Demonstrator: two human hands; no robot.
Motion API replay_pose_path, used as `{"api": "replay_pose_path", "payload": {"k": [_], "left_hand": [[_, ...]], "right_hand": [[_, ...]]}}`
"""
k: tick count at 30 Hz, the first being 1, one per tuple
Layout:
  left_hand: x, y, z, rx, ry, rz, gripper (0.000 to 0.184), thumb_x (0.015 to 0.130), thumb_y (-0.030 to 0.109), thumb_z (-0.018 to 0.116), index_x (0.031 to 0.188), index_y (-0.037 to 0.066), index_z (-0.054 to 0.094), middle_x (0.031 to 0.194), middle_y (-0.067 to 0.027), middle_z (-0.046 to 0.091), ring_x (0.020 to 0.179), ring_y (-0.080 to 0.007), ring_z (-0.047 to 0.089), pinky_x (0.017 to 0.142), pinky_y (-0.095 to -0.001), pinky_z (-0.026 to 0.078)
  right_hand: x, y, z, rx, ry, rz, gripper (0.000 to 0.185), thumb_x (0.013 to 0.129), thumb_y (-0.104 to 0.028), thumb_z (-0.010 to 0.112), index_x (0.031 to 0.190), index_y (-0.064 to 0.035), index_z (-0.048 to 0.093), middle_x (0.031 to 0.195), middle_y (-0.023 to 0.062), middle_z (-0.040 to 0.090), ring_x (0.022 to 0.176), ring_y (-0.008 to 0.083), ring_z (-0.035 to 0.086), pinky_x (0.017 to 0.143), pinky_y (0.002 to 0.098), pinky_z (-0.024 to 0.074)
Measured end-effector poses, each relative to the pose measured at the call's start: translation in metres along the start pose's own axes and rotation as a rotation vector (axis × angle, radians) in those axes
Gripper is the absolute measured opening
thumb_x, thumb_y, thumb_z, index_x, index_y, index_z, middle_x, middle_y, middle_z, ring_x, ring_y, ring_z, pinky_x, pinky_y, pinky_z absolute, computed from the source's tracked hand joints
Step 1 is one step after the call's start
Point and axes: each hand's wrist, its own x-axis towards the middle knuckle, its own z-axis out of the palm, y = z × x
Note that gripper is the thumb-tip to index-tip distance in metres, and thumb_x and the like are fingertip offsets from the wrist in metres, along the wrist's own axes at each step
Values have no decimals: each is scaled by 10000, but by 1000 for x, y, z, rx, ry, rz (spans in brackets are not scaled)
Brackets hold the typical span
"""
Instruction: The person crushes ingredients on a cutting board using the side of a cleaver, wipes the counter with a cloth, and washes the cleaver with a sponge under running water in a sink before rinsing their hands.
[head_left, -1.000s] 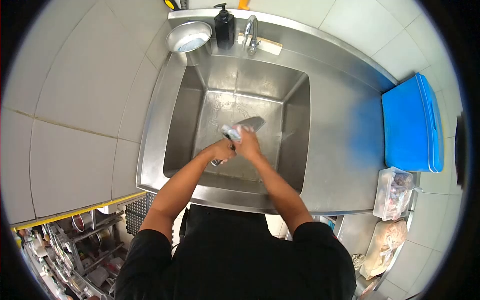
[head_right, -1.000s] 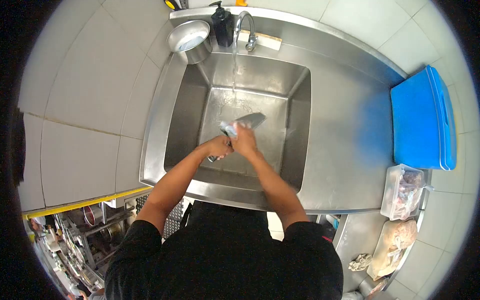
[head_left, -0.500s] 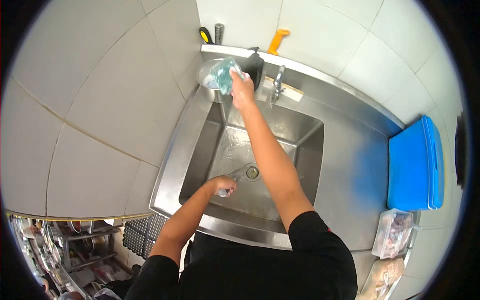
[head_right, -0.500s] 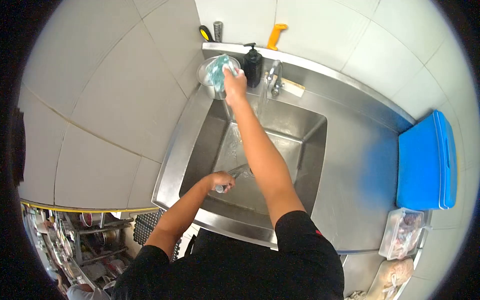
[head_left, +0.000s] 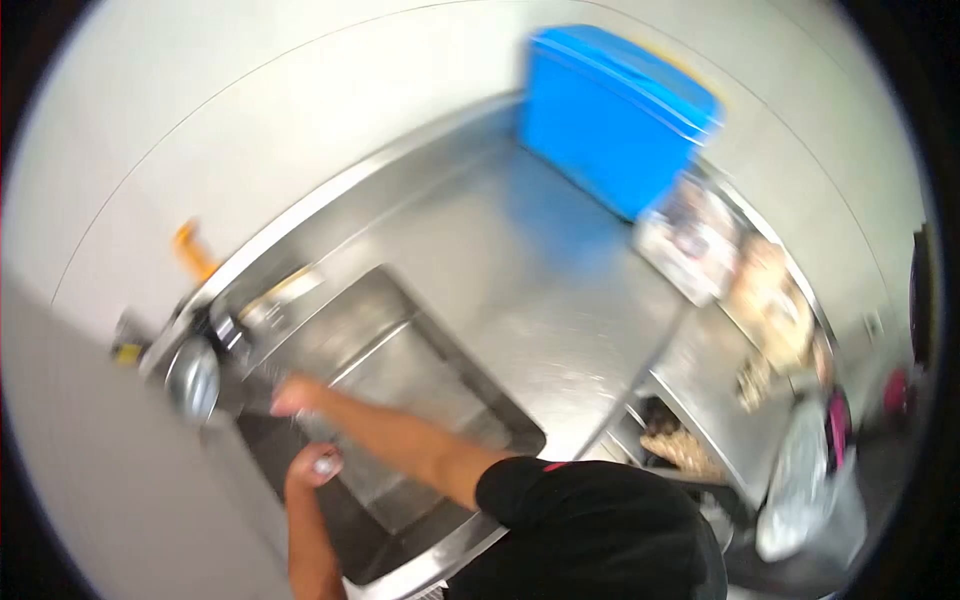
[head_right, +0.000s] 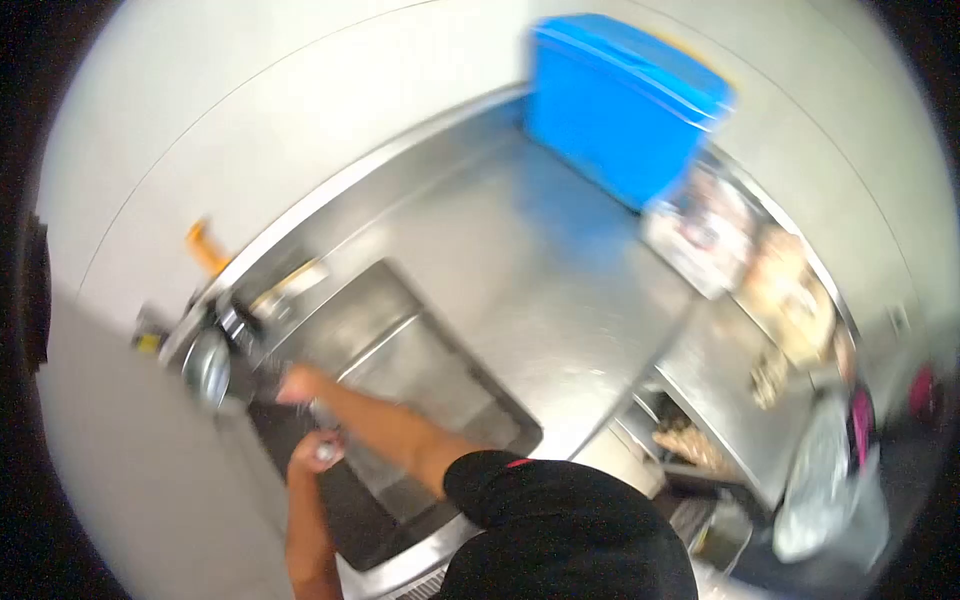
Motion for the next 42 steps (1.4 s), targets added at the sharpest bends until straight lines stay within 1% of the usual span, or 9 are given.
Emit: {"api": "replay_pose_path", "payload": {"k": [3,5,11,14,17,24,28,32,42], "left_hand": [[22,59,11,-80,203,-220,58,906,11,583,913,-31,543,773,-76,559,613,-178,555,503,-308,476],[35,86,17,-12,288,-146,57,901,11,582,928,-26,549,777,-84,560,608,-171,553,499,-291,473],[52,164,59,708,253,-327,87,890,90,633,888,9,602,728,-68,592,559,-162,539,476,-280,452],[39,182,77,1261,239,-135,165,903,158,642,929,-4,659,778,-91,664,572,-166,582,464,-282,447],[18,186,140,1746,235,-150,219,874,146,676,1062,35,663,970,-39,692,839,-188,695,595,-278,527],[9,176,125,855,278,128,198,947,197,591,1070,82,694,1055,-56,705,897,-235,707,574,-313,544],[2,159,132,720,220,293,418,1005,435,550,1020,26,632,892,-88,668,608,-197,689,433,-213,437],[6,141,116,462,406,448,398,1009,434,542,1094,51,614,908,-78,667,616,-210,695,435,-214,451],[-43,142,148,653,328,404,312,939,64,643,1246,38,596,901,-34,660,690,-152,692,509,-180,475]], "right_hand": [[78,-96,-75,429,-45,1401,193,819,-213,651,750,-36,686,828,186,712,782,349,703,719,480,549],[61,-114,-82,-24,402,1441,193,827,-209,636,791,-25,679,817,194,704,754,358,699,717,483,553],[-12,-83,-83,23,363,1357,261,879,-298,601,970,-57,636,880,188,697,721,369,685,677,510,536],[12,-98,-105,575,269,1615,257,910,-315,575,1004,-82,628,922,168,711,757,327,707,690,464,546],[16,-80,-74,844,640,1670,269,955,-314,530,984,-76,653,896,123,716,750,269,707,629,397,559],[23,-69,-63,1196,1260,1795,189,931,-125,591,1012,45,603,980,185,633,774,320,696,571,351,632],[20,-69,-67,1226,1236,1835,183,963,-133,549,1065,15,582,998,151,618,751,269,674,575,339,637],[26,-82,-79,1218,1152,1833,196,970,-154,551,1079,9,569,966,137,619,778,249,678,561,334,631],[33,-79,-65,1459,1084,1637,214,976,-161,531,1063,30,568,913,149,637,627,254,665,527,356,599]]}}
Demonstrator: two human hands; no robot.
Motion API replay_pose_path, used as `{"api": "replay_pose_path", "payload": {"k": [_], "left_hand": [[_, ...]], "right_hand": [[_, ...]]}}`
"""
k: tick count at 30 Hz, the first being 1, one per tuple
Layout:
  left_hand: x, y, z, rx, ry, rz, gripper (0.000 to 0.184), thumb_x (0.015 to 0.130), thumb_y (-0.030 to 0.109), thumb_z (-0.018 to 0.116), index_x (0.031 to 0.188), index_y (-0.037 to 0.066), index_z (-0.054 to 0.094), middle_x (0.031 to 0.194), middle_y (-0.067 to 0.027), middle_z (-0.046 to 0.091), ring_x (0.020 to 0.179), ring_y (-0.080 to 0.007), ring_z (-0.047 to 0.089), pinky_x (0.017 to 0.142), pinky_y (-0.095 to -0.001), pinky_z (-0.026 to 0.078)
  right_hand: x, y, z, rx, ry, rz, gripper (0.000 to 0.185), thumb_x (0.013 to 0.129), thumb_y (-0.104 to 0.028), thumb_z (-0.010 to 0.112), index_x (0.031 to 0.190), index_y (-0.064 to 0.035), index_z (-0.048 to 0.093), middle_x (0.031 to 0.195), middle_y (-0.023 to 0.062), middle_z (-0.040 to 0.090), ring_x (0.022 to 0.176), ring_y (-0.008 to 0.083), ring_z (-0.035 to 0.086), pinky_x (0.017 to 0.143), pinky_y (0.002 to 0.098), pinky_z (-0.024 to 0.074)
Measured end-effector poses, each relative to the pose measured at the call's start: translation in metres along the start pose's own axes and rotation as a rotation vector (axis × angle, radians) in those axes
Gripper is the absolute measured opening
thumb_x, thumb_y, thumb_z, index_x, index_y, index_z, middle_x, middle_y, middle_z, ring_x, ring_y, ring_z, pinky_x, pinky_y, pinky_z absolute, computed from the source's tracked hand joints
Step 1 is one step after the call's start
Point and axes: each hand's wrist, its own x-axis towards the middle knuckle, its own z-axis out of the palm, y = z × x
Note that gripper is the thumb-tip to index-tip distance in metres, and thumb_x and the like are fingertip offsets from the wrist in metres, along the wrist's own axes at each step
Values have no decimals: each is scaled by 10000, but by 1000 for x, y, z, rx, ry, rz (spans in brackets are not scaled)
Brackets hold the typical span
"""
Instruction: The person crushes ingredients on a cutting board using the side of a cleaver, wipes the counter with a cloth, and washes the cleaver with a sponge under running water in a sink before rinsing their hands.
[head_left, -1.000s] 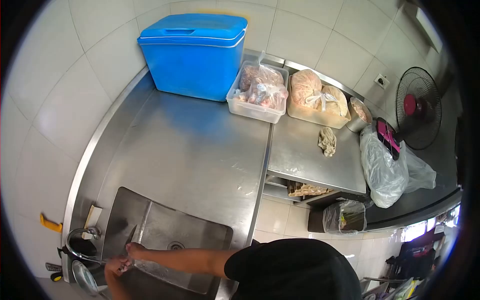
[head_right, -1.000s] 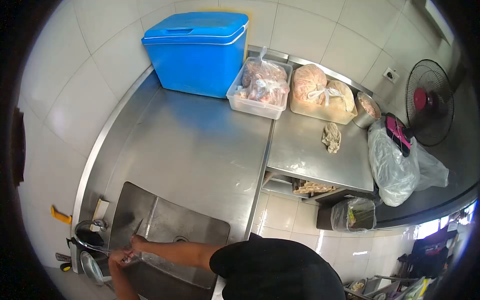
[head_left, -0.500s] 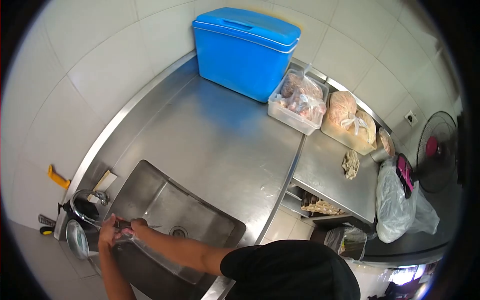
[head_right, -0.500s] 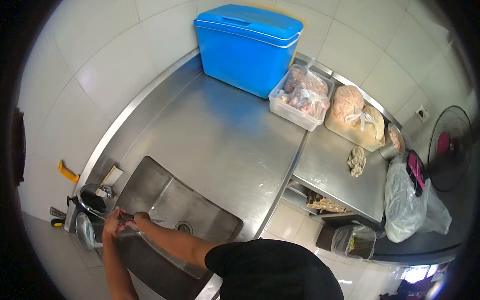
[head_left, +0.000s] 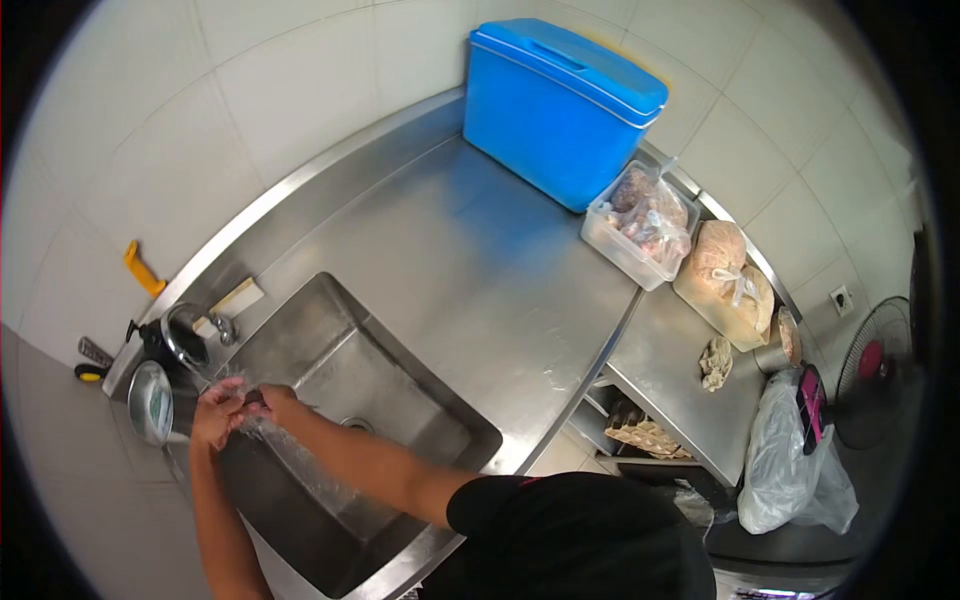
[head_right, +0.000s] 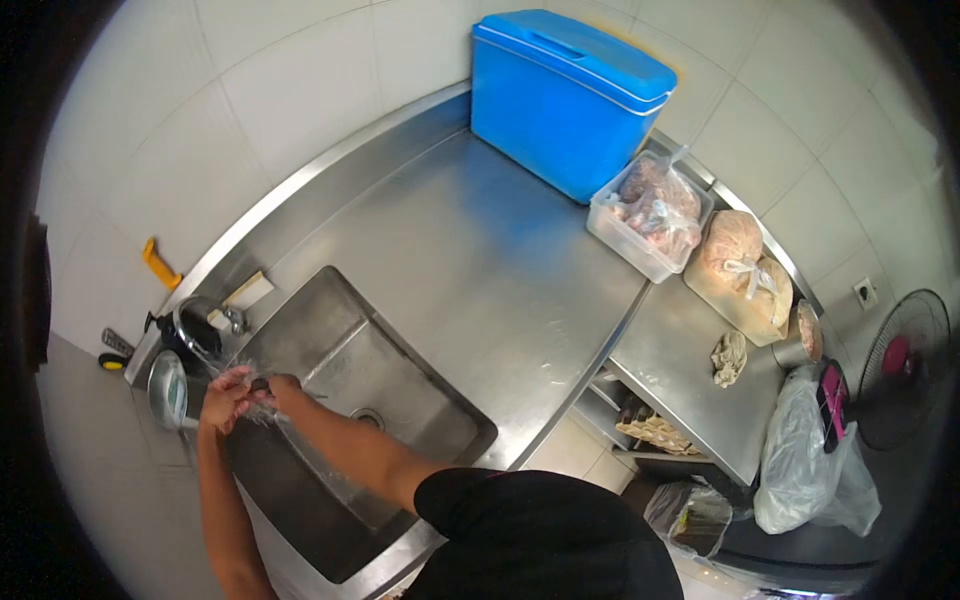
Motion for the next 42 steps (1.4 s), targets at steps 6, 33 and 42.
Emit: {"api": "replay_pose_path", "payload": {"k": [6,33,42], "left_hand": [[-2,-9,-7,-27,41,1,252,954,119,622,1199,64,637,875,-5,639,678,-114,647,552,-223,503],[-4,-66,57,137,258,-81,313,905,222,642,936,-86,681,890,-161,678,714,-200,652,565,-346,553],[-86,-77,9,96,213,-208,522,968,386,618,1251,-53,609,1193,-155,642,953,-229,651,745,-364,594]], "right_hand": [[-19,-14,16,-275,-2,56,242,966,-173,508,1132,-23,602,987,150,656,742,274,673,547,357,579],[-13,-42,-13,-1021,-366,418,182,924,-117,626,1064,-1,623,968,100,669,843,230,645,669,356,552],[7,-26,-33,-1474,-192,367,73,837,38,645,808,104,657,711,147,654,583,216,637,486,346,503]]}}
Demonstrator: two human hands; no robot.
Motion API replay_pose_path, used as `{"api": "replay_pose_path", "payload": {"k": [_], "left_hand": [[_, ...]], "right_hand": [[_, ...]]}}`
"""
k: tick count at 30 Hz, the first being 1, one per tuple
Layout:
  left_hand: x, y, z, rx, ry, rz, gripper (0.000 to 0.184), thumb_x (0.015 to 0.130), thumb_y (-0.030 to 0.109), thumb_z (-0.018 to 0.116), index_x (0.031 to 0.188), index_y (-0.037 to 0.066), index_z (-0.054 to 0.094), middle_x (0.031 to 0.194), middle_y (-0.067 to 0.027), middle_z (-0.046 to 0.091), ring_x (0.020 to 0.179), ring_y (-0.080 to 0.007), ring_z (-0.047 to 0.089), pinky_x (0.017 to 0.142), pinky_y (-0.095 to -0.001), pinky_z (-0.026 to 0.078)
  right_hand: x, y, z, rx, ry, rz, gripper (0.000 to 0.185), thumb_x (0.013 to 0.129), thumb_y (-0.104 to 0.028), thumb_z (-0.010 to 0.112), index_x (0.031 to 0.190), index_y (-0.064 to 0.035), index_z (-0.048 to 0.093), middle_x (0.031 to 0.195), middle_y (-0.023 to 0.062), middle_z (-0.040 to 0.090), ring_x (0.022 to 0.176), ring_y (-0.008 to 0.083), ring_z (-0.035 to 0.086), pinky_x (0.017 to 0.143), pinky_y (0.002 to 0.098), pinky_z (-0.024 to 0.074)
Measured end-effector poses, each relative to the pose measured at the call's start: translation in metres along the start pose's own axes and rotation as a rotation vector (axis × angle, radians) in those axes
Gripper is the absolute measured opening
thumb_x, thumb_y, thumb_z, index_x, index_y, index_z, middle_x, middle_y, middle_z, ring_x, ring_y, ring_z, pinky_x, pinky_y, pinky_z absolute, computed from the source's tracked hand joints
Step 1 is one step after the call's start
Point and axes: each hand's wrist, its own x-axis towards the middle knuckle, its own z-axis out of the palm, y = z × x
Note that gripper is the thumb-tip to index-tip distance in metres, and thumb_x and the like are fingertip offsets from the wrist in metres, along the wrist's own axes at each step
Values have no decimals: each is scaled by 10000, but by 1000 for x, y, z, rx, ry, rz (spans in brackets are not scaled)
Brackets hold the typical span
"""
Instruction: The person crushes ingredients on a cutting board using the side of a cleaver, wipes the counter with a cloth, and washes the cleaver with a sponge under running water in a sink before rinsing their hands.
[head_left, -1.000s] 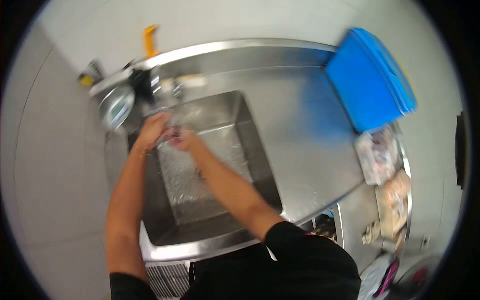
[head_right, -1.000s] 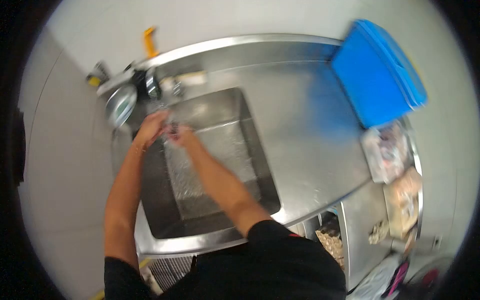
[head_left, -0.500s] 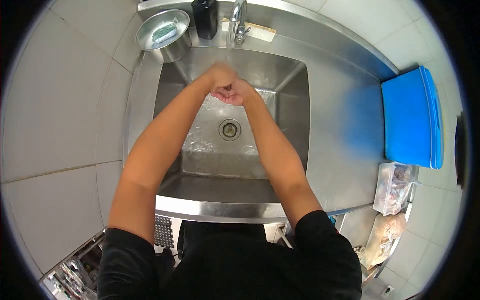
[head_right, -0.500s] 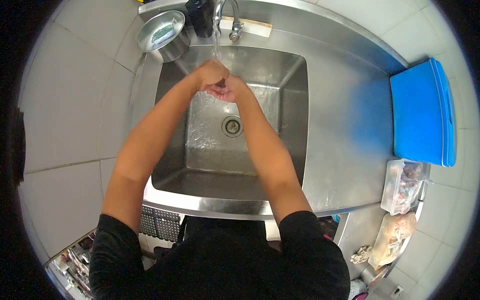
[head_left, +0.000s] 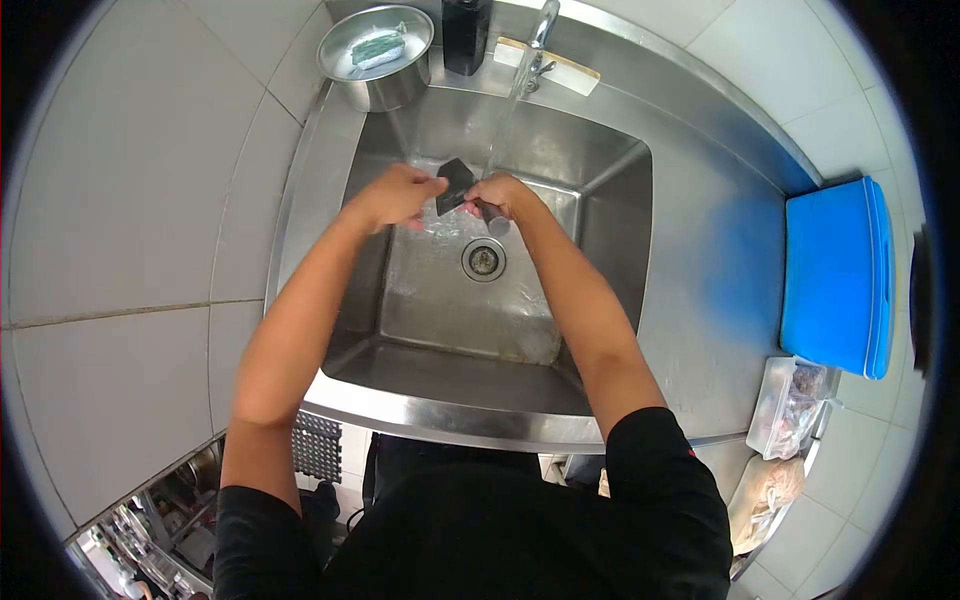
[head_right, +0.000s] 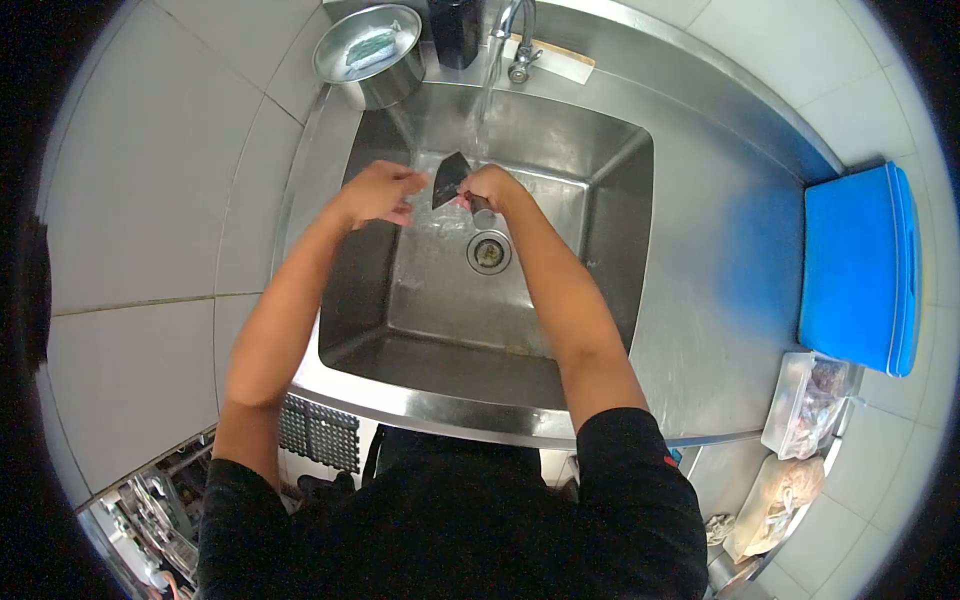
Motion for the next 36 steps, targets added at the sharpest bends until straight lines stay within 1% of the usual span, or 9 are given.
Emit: {"api": "replay_pose_path", "payload": {"k": [3,7,9,13,17,19,25,30,36], "left_hand": [[-12,-25,-26,0,134,6,450,951,365,629,1151,-36,666,978,-68,650,825,-145,613,681,-307,578],[-43,-36,-48,-67,189,128,462,979,372,609,1248,-3,626,1112,-76,661,936,-150,647,779,-283,541],[-64,-32,-53,-146,178,172,482,992,384,595,1304,17,593,1209,-78,660,1006,-154,665,801,-272,522],[-106,-22,-56,-99,233,225,427,1012,301,568,1328,14,575,1168,-78,680,888,-102,661,627,-217,453],[-132,-32,-60,-115,286,241,396,1008,269,579,1317,22,590,1085,-86,693,701,-50,597,495,-168,350],[-141,-47,-63,-132,325,304,400,1003,288,591,1309,30,603,1017,-81,687,618,-37,529,455,-154,308],[-156,-50,-57,-168,220,283,404,1002,306,593,1305,39,613,994,-71,682,608,-32,505,461,-157,318],[-136,-20,-5,-144,27,137,381,992,220,623,1331,48,595,995,-32,693,691,-69,554,652,-211,498],[-143,-21,50,-146,-215,194,414,1001,197,597,1388,60,547,1024,-38,666,772,-87,573,709,-257,512]], "right_hand": [[-30,-16,0,-171,19,-48,99,828,60,633,913,105,653,740,170,671,624,221,665,498,337,528],[-41,-27,-13,-238,55,-136,250,824,38,640,1067,98,635,775,179,695,638,204,681,512,319,542],[-38,-42,-25,-626,-51,-204,488,854,-16,669,1299,109,510,776,141,693,632,171,671,522,284,539],[-59,-76,-30,-1013,-25,-251,379,890,-163,662,1208,37,614,750,109,692,579,142,653,541,287,536],[-48,-93,-38,-1148,-76,-282,318,892,-211,666,1109,21,666,726,144,709,592,184,672,572,316,538],[-50,-95,-36,-1102,-77,-260,297,920,-258,607,1054,-1,670,820,90,705,555,137,650,559,290,535],[-48,-107,-23,-1309,-229,-213,373,925,-314,588,1124,-2,640,822,97,705,602,142,665,568,314,535],[-14,-73,-23,-1338,-231,-261,401,957,-384,578,1024,9,633,748,107,679,569,166,633,534,327,510],[-42,-16,-34,-811,-142,-223,432,987,-358,591,866,53,648,703,131,657,533,180,595,495,353,493]]}}
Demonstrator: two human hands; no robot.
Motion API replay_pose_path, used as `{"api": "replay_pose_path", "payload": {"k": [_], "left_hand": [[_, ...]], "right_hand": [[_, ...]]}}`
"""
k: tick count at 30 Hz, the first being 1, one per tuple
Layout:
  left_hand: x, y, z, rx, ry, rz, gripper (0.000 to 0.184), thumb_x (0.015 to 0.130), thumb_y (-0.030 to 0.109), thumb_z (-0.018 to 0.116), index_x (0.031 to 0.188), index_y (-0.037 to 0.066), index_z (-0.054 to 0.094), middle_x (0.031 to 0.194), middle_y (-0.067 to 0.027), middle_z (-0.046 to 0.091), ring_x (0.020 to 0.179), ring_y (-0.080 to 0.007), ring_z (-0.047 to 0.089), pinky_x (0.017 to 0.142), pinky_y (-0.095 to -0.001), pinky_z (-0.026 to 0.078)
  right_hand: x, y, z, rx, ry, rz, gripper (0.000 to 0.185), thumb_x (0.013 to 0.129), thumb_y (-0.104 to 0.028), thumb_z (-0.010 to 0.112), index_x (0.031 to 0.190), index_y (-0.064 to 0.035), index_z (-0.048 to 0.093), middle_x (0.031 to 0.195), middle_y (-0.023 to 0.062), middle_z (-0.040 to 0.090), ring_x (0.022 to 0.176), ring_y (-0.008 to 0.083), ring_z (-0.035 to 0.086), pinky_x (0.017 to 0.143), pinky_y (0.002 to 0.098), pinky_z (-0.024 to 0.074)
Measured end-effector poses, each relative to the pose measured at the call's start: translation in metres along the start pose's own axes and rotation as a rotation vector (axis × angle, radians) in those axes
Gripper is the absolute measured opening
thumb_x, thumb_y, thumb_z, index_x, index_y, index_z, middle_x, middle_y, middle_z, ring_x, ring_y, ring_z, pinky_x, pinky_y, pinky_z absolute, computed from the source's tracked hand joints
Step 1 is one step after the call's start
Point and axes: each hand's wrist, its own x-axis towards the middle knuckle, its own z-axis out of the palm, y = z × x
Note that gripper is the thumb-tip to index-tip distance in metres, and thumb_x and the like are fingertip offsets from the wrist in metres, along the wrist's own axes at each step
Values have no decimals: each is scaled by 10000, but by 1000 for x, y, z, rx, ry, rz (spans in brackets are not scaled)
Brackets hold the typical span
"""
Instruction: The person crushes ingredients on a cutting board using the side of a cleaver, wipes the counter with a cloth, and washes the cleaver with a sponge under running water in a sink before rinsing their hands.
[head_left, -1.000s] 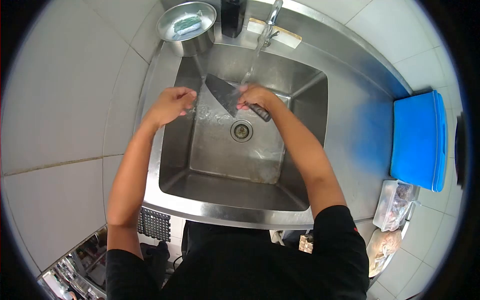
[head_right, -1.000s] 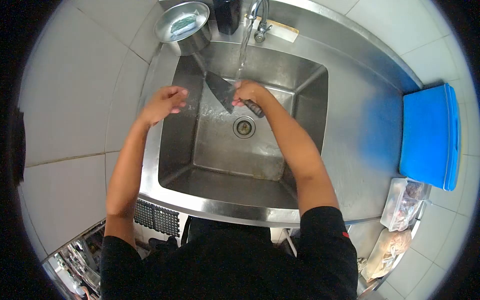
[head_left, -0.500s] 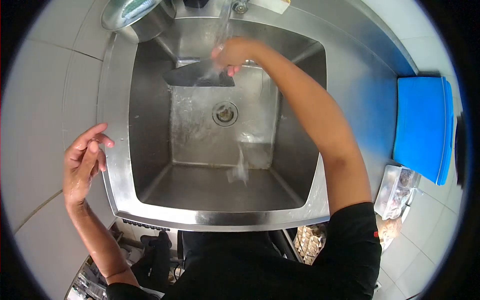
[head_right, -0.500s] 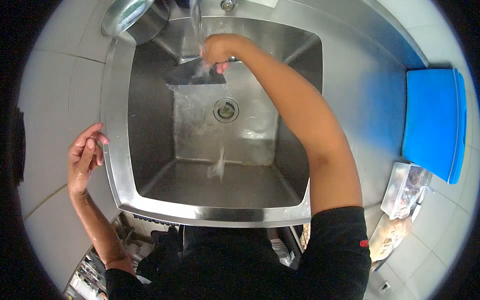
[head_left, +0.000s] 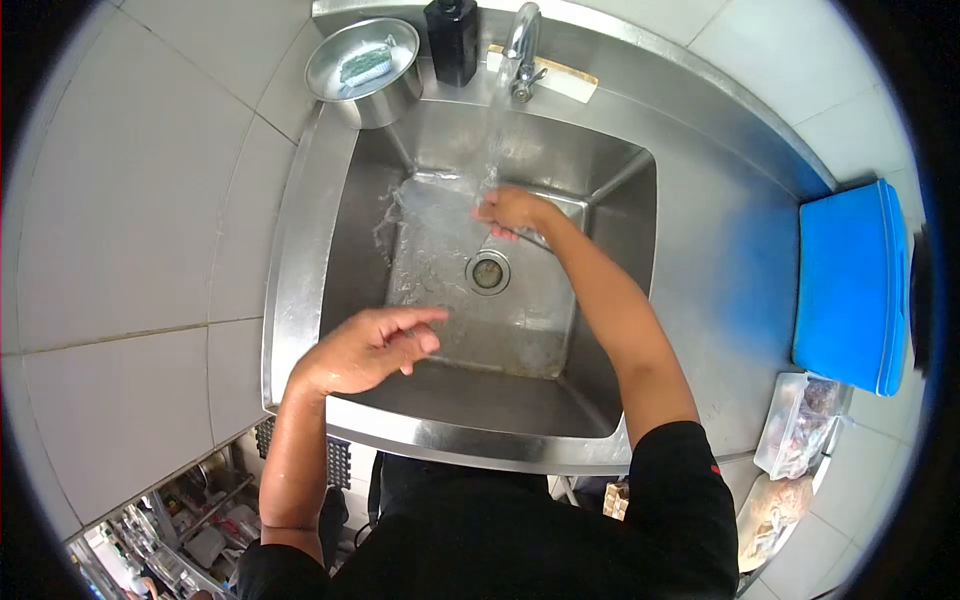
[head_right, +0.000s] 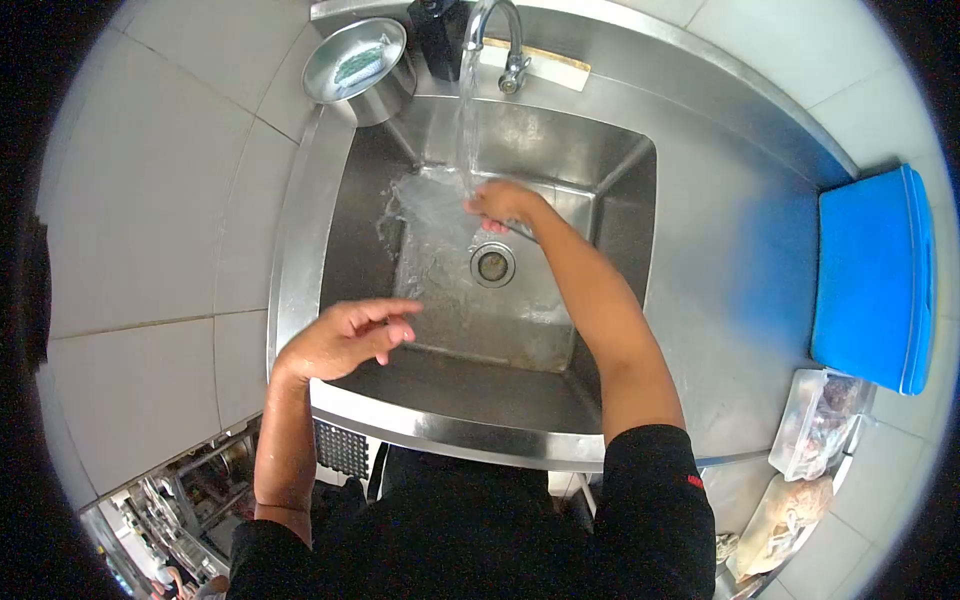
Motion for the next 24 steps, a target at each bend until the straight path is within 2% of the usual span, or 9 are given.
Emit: {"api": "replay_pose_path", "payload": {"k": [2,10,12,13,15,16,19,21,24], "left_hand": [[-6,-7,9,7,-55,-15,436,995,220,606,1395,62,540,991,-26,648,763,-94,570,705,-256,495],[-17,-21,21,9,4,-72,443,995,227,605,1388,32,537,1027,-43,674,768,-99,579,745,-265,512],[-17,-20,23,3,43,-74,435,1003,227,591,1383,22,539,1042,-56,681,771,-99,589,768,-263,509],[-14,-25,23,8,53,-68,435,1003,227,591,1383,22,539,1042,-56,681,771,-99,589,768,-263,509],[-6,-34,21,-28,41,5,408,1000,243,607,1356,46,572,1047,-50,694,774,-83,596,710,-243,507],[-3,-31,21,1,47,-47,402,1006,253,591,1357,59,572,1054,-31,691,784,-81,605,663,-229,480],[16,-44,22,17,59,-83,401,1011,264,578,1359,65,567,1070,-19,691,809,-85,613,628,-216,452],[30,-58,22,15,62,-104,421,1013,274,570,1374,59,543,1078,-10,680,832,-88,612,620,-222,450],[50,-78,27,22,76,-149,425,1031,261,527,1389,34,512,1075,-5,657,838,-89,613,618,-241,454]], "right_hand": [[-21,16,12,224,42,87,336,943,-295,670,918,36,623,722,113,649,545,156,586,465,312,468],[-72,41,9,222,106,159,297,898,-223,724,902,49,604,727,114,642,545,138,592,452,299,462],[-66,34,6,117,156,69,175,880,-146,683,920,17,631,825,161,688,662,233,676,552,370,529],[-55,31,7,112,158,58,175,880,-146,683,920,17,631,825,161,688,662,233,676,552,370,529],[-28,14,11,-604,302,-191,194,849,-75,658,1034,-16,666,1058,237,679,949,336,701,775,436,571],[-31,2,19,-432,413,-84,306,841,-84,578,1106,-161,711,1083,203,682,1068,408,638,910,458,515],[-33,-40,35,-698,518,-79,327,891,-107,539,1156,-193,711,1118,178,681,1098,375,641,894,456,524],[1,-19,46,-838,525,-140,304,925,-125,498,1142,-159,707,1178,151,669,1102,350,641,889,460,520],[2,-4,62,-977,694,-237,319,915,-145,515,1181,-6,624,1159,159,666,1093,321,620,886,457,508]]}}
